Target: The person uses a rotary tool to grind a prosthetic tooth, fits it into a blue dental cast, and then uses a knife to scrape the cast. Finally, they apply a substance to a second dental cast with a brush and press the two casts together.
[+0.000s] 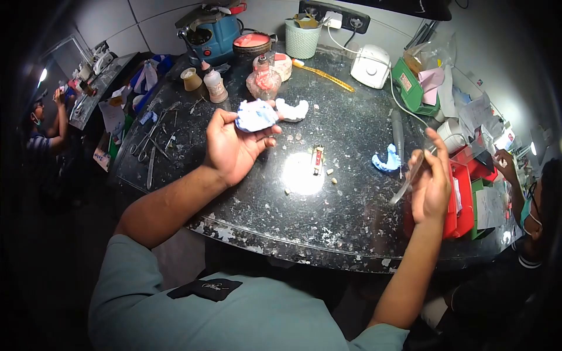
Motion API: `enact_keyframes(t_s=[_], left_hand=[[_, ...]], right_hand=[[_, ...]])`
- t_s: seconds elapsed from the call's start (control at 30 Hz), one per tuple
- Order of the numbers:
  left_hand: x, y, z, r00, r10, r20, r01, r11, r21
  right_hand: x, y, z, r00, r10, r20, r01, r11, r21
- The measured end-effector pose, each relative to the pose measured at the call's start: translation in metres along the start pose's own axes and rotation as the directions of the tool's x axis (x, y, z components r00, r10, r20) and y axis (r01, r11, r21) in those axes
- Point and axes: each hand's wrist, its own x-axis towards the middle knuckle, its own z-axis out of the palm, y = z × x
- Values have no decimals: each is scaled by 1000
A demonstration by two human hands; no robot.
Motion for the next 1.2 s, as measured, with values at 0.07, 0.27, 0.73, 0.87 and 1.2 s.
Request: enact_keyframes(t_s=[0.07, 0.27, 0.73, 0.87, 1.2], left_hand=[[7, 7, -4, 990, 91, -104, -84, 994, 71], [30, 32, -26, 918, 294, -267, -257, 952, 165], [35, 34, -29, 914, 297, -277, -255, 951, 177], [35, 37, -26, 947, 244, -211, -180, 943, 281], [35, 37, -26, 976, 194, -95, -135, 892, 430]], right_hand=[[24, 18, -8, 984, 51, 174, -102, 947, 304], [63, 41, 41, 966, -24, 256, -209, 507, 836], [71, 60, 150, 940, -84, 331, 1, 970, 243], [75, 62, 166, 963, -76, 260, 48, 993, 111], [79, 88, 164, 886, -23, 462, 417, 471, -777]])
